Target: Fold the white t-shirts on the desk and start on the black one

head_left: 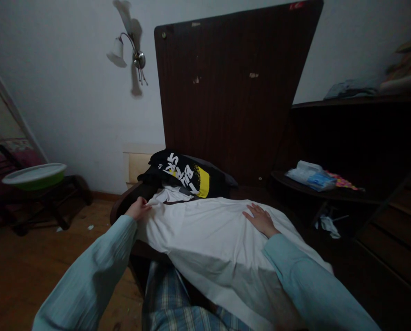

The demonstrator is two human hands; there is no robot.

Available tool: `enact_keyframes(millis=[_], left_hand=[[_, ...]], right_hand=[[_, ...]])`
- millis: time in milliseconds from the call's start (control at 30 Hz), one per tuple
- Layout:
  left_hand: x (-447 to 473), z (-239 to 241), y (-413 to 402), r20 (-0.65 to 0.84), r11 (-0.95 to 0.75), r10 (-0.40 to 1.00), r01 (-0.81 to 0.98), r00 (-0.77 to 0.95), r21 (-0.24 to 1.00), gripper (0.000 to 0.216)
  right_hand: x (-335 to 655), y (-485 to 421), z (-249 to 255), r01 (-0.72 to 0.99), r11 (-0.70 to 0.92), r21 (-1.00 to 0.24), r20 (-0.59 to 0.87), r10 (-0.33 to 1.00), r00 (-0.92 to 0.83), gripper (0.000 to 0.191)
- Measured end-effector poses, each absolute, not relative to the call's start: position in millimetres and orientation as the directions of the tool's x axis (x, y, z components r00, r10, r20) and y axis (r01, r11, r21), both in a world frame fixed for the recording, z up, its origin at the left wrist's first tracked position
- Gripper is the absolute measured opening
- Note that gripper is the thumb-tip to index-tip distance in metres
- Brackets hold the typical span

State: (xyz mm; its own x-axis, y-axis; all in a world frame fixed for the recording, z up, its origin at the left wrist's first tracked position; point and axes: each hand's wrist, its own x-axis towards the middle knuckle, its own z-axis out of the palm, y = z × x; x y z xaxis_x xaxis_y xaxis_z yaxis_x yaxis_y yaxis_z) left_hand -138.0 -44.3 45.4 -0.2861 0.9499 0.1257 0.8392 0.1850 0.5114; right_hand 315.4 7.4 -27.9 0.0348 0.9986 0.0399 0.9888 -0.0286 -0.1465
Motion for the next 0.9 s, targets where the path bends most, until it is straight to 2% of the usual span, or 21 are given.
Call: enact_keyframes(millis=[167,300,400,467,533,633,800,900], left_hand=[[-85.2,74.3,-34.0,0.223,-0.159,0.975,0.754,0.017,0.638,0.024],[-21.0,82.2,-35.2,0.220,-0.283,0.958,0.698,0.182,0.658,0.035],[4.8,78.8,-42.1,0.107,-0.357,0.901,0.576,0.421,0.735,0.049],[2.2,70.9,-47.5,0.061,-0.379,0.849,0.523,0.525,0.764,0.051],[-12.9,58.8,-54.3,0.043,-0.379,0.852,0.556,0.522,0.740,0.047],[-41.9,36.9,-69.8,0.022,-0.344,0.904,0.696,0.427,0.630,0.045],[-58.8,6.0,-99.7,0.084,-0.384,0.912,0.762,0.403,0.521,0.039],[-49.7,-4.0,-107.9,0.113,-0.339,0.939,0.817,0.325,0.466,0.023]], right_hand=[[314.0,5.1,-25.5,0.986,-0.029,-0.161,0.043,0.998,0.037,0.058],[313.4,5.1,-25.5,0.988,-0.030,-0.149,0.042,0.998,0.037,0.059],[313.2,5.2,-25.4,0.990,-0.029,-0.138,0.038,0.999,0.035,0.058],[312.8,4.9,-25.4,0.991,-0.027,-0.134,0.040,0.999,0.032,0.058],[312.5,4.5,-26.0,0.991,-0.027,-0.133,0.041,0.999,0.033,0.059],[313.2,5.3,-27.3,0.991,-0.031,-0.133,0.039,0.999,0.036,0.058],[307.4,7.6,-13.7,0.987,-0.072,-0.147,0.002,0.997,0.073,0.054],[285.5,3.7,5.8,0.984,0.035,-0.176,0.125,0.992,-0.013,0.042]])
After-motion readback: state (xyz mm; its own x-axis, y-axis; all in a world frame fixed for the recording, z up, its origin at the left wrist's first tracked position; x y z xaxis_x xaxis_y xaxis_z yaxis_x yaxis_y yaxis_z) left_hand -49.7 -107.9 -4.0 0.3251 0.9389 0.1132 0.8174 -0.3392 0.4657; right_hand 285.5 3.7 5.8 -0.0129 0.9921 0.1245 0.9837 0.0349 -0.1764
